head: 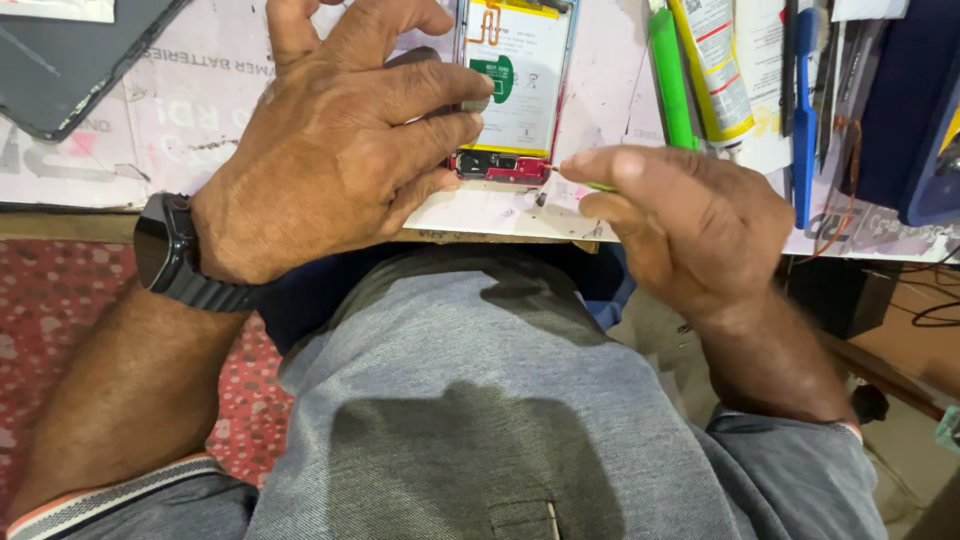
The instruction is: The person uses a green screwdriver to remove and install screws on a disassembled smartphone. They open a drawer to retrieve a small bag of screws, then continue fastening screws into the phone's internal frame.
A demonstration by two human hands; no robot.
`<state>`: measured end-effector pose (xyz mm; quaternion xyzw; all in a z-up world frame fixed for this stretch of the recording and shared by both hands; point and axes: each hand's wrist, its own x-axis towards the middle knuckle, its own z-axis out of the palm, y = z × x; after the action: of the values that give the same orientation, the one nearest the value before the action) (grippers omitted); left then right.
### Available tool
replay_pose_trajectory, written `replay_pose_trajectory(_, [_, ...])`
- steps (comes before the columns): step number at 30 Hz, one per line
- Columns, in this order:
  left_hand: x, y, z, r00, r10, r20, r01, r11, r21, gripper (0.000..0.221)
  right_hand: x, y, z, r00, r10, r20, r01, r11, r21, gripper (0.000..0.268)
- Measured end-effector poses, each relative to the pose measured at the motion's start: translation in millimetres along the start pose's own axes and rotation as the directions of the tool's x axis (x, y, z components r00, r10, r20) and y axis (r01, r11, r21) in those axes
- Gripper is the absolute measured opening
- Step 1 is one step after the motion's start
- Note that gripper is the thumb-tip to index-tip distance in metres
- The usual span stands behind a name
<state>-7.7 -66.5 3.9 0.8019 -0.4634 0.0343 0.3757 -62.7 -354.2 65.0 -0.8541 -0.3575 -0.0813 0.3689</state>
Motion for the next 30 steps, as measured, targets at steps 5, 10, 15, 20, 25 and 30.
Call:
replay_pose_trajectory(5, [4, 0, -2, 1.0, -0.007, 0.012, 0.008, 1.0, -0.016, 0.029, -1, 1, -2, 0.999, 0.039, 0.025, -0.039, 0.999, -0.012, 0.046])
replay_pose_trajectory(10, [14, 7, -11, 1.0, 0.0, -0.016, 0.0, 1.0, 0.012, 0.031, -1, 6, -3, 0.998, 0.047, 0.039, -0.046, 0.999, -0.026, 0.053])
replay_pose_trajectory(15, [-1, 5, -20, 0.968, -0.05, -0.246, 0.036, 0.998, -0.061, 0.039, 11, 5, -3, 0.978, 0.181, -0.109, -0.144, 0.949, 0.28, 0.057])
replay_pose_trajectory(20, [-36, -2, -24, 0.624, -0.374, -0.686, 0.27, 0.927, -0.261, 0.025, 38, 6, 38, 0.989, 0.049, -0.138, 0.003, 0.933, 0.359, 0.059])
replay_pose_trajectory(25, [-47, -6, -24, 0.481, -0.383, -0.788, 0.339, 0.911, -0.236, 0.015, 67, -6, 72, 0.99, 0.117, -0.072, -0.078, 0.912, 0.404, 0.058])
replay_pose_trajectory(30, [-45, -5, -29, 0.555, -0.335, -0.762, 0.361, 0.922, -0.142, 0.018, 82, -7, 82, 0.982, 0.19, -0.01, -0.171, 0.901, 0.398, 0.051])
